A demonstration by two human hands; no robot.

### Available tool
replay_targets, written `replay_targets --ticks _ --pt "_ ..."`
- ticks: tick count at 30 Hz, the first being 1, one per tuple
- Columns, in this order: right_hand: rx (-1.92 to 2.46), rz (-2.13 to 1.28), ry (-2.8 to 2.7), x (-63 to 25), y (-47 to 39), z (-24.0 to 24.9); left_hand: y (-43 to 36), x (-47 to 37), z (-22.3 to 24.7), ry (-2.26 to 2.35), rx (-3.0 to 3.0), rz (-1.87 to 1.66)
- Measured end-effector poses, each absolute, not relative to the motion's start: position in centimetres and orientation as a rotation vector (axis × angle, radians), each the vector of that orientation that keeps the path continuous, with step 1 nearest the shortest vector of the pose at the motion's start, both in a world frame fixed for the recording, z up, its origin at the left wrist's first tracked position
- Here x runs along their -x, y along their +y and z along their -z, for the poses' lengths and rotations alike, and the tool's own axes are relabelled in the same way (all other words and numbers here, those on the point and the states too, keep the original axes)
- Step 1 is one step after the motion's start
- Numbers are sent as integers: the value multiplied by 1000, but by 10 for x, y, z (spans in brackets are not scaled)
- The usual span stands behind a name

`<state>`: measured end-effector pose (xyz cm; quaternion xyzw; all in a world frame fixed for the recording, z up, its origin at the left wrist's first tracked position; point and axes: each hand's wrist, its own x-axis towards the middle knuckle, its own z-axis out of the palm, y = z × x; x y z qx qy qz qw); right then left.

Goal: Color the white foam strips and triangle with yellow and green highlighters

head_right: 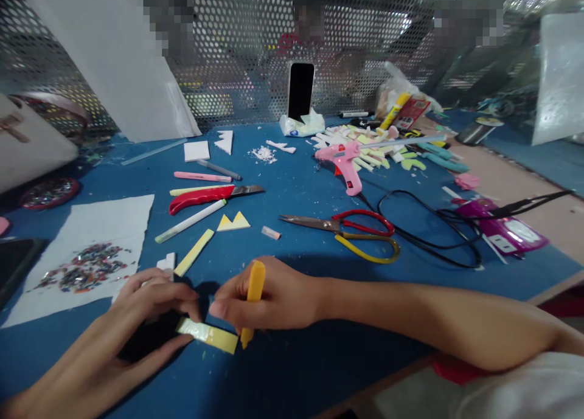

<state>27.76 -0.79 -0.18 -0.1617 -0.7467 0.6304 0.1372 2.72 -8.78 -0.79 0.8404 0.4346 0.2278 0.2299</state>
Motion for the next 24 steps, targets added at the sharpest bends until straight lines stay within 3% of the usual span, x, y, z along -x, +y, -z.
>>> replay_targets --ticks 24 --pt "467 -1818 -2165 -277 -6 3 -85 -28 6 1214 -2339 -618"
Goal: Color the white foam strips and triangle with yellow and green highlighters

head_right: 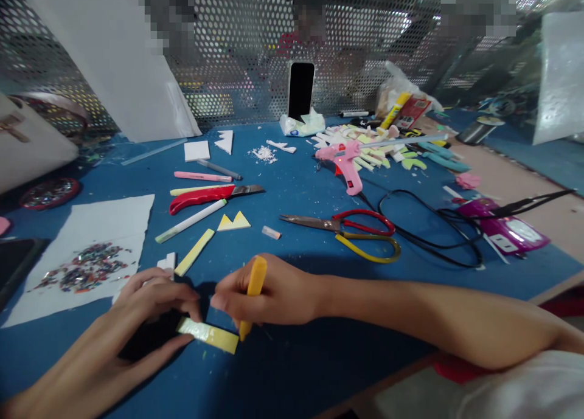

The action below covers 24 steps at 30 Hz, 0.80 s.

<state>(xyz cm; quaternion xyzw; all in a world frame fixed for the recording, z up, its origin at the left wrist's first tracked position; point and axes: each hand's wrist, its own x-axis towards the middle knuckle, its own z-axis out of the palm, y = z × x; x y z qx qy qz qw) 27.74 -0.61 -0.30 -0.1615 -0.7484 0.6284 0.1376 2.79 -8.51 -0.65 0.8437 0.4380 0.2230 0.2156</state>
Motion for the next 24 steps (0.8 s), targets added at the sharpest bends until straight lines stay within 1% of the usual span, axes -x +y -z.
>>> replay_targets --ticks 9,14,24 --pt "440 -1850 -2181 -278 -5 0 -85 -27 6 1204 -2374 -648" --pt "455 -1949 -2052 -279 -4 0 -86 -24 6 1205 -2343 -638" --pt "452 -1970 -1967 -280 -5 -3 -84 -19 8 1195 -2365 -615"
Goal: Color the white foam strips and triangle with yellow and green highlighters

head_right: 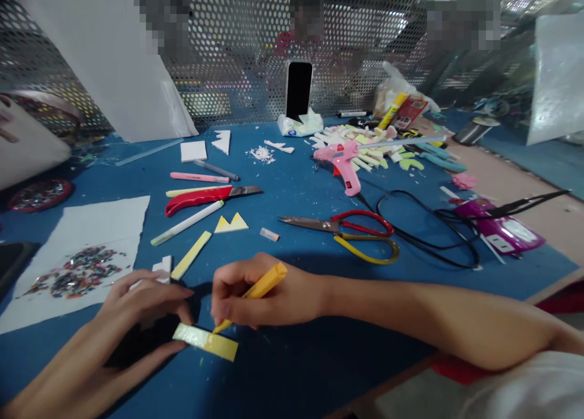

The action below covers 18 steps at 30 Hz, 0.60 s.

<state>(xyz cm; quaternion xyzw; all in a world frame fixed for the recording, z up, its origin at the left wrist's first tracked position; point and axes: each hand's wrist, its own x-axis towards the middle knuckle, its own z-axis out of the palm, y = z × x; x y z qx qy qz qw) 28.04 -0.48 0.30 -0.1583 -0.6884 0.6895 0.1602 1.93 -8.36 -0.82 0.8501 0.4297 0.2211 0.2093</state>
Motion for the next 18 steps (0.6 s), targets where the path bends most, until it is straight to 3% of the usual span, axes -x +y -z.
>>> replay_targets --ticks 13,18 --pt "442 -1668 -2298 -281 -6 5 -84 -20 8 1192 -2370 -599" --pt "463 -1909 -2119 -280 -5 1 -84 -21 7 1216 -2367 -633"
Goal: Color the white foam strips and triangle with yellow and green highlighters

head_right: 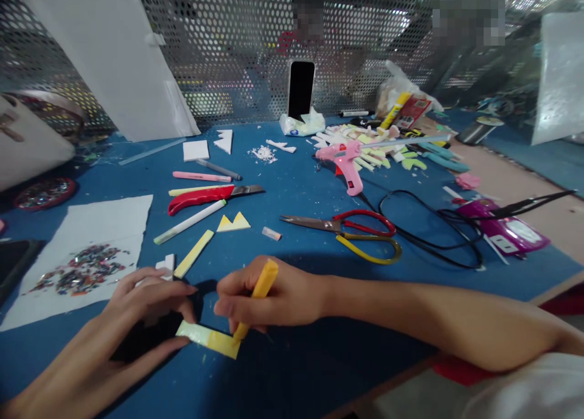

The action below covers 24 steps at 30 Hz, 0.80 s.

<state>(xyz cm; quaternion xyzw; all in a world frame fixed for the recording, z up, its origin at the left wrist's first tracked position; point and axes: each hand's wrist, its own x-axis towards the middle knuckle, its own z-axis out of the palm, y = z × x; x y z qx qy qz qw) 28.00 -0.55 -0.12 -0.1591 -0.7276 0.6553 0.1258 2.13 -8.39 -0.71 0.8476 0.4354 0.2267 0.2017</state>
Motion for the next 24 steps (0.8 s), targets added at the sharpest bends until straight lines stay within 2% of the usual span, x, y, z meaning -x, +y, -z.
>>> replay_targets --ticks 12,24 --pt "485 -1866 -2149 -280 -6 2 -83 -21 6 1184 -2411 -605" --pt "503 -2021 -2021 -278 -5 -1 -83 -22 7 1183 -2405 -602"
